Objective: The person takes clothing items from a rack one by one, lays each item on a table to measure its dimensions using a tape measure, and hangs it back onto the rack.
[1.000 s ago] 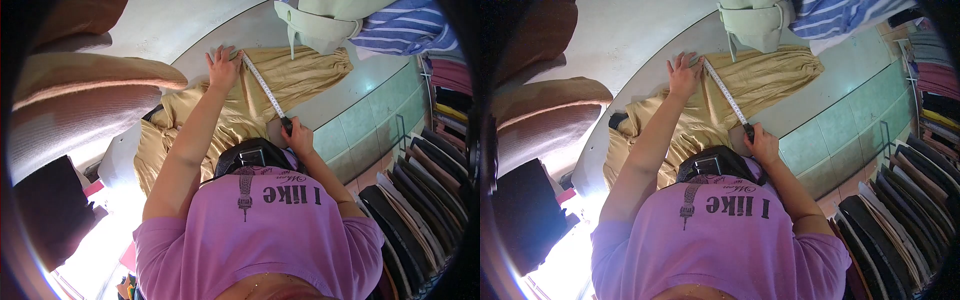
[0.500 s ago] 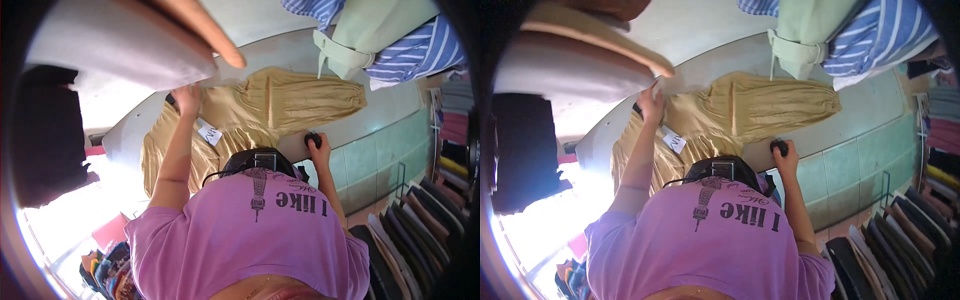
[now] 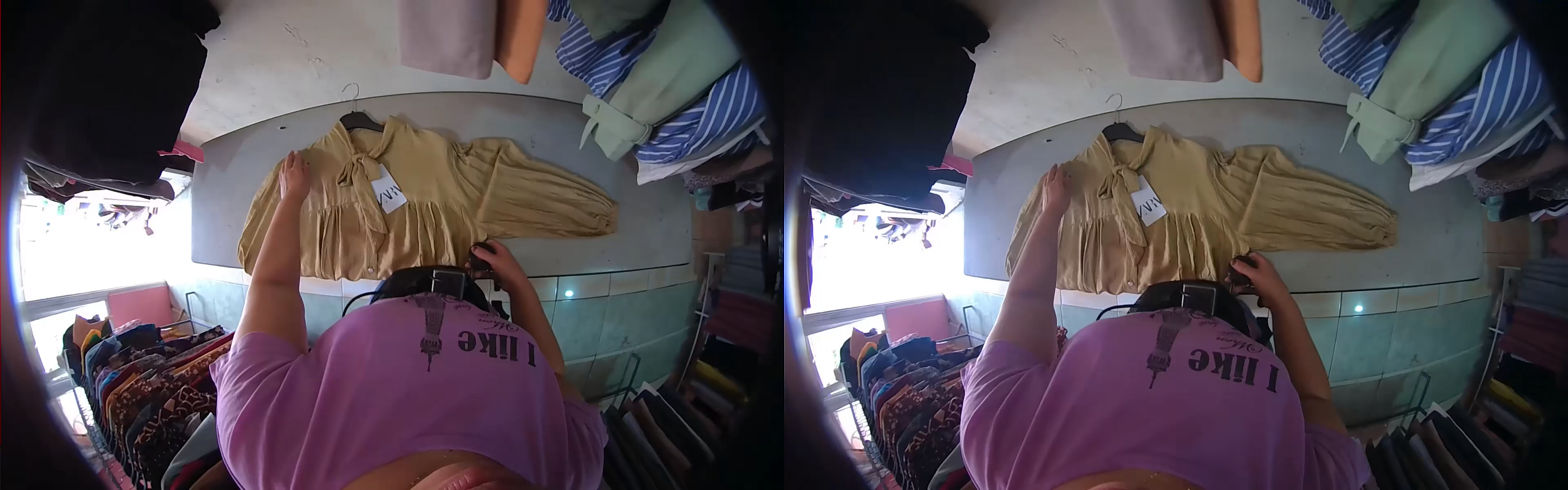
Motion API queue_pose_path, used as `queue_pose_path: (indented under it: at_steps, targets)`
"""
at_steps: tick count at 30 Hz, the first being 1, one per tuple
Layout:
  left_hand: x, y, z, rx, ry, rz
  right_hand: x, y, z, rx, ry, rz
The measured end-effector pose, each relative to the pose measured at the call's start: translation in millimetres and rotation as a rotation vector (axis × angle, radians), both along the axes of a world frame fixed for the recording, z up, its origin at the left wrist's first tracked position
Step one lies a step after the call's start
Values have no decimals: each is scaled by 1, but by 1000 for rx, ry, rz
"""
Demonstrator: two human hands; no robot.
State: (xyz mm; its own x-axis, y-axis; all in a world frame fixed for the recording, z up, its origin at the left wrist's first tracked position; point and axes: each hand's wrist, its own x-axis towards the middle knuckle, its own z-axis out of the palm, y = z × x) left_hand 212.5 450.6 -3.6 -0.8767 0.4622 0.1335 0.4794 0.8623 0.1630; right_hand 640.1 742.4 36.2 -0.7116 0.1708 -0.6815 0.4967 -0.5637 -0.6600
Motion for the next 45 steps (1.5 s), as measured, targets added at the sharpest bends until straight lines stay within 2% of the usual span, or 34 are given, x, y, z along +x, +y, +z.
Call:
queue_pose_path:
  at_steps: [1, 3, 4, 5, 6, 7, 9, 10, 12, 13, 15, 16, 18, 19, 21, 23, 25, 27, 28, 30, 34, 37, 40, 41, 43, 44, 45]
  targets:
    - [-4, 5, 1, 19, 1, -2, -5, -6, 2, 19, 1, -2]
    - [-6, 21, 11, -112, -16, -80, -14, -18, 5, -65, -101, -46]
    - [-5, 29, 19, -96, -16, -85, -13, -21, 1, -170, -24, -148]
    - [-4, 37, 27, -187, -113, -30, -10, -23, -7, -154, -23, -151]
    - [-2, 45, 37, -274, -212, 31, -4, -16, -16, -175, 18, -313]
    - [-1, 49, 49, -254, -215, 40, -1, -6, -19, -199, 60, -468]
    - [7, 44, 61, -367, -403, -161, -2, 17, -17, -96, -7, -615]
    - [10, 34, 57, -363, -413, -153, -10, 37, -17, 32, -31, -626]
    - [19, 15, 49, -221, -478, -183, -41, 95, -36, 239, -5, -692]
    - [25, 2, 41, -222, -483, -179, -78, 104, -6, 267, 82, -730]
    - [35, -28, 22, 105, -538, 35, -153, 115, 30, 628, 132, -590]
    - [39, -41, 16, 102, -535, 36, -189, 119, 38, 784, 199, -458]
    - [50, -69, 7, 278, -541, 304, -243, 90, 65, 1021, 267, -456]
    - [54, -84, 2, 274, -546, 304, -249, 73, 69, 1020, 261, -455]
    - [60, -110, -8, 412, -557, 531, -256, 49, 79, 1085, 229, -310]
    - [68, -127, -7, 467, -509, 588, -226, 21, 68, 929, 154, -100]
    - [74, -139, -7, 520, -463, 655, -185, 9, 20, 802, 69, -101]
    - [80, -144, -10, 575, -366, 695, -137, 4, -4, 763, -140, -68]
    - [79, -150, -10, 532, -356, 686, -119, 0, -3, 768, -140, -64]
    - [80, -148, 2, 539, -383, 684, -90, -2, 4, 577, -173, -85]
    - [86, -139, 9, 520, -383, 704, -58, -7, 8, 560, -266, -33]
    - [93, -139, 11, 542, -351, 736, -23, -27, -10, 561, -183, -30]
    - [90, -149, 1, 601, -331, 710, 18, -36, -44, 562, -92, -134]
    - [91, -151, -2, 597, -341, 702, 50, -14, -77, 733, -56, -257]
    - [85, -159, -8, 656, -317, 729, 74, -23, -23, 734, -445, -576]
    - [77, -171, -22, 674, -306, 678, 115, 4, -49, 623, -382, -827]
    - [76, -172, -15, 675, -310, 669, 137, 10, -34, 546, -374, -934]
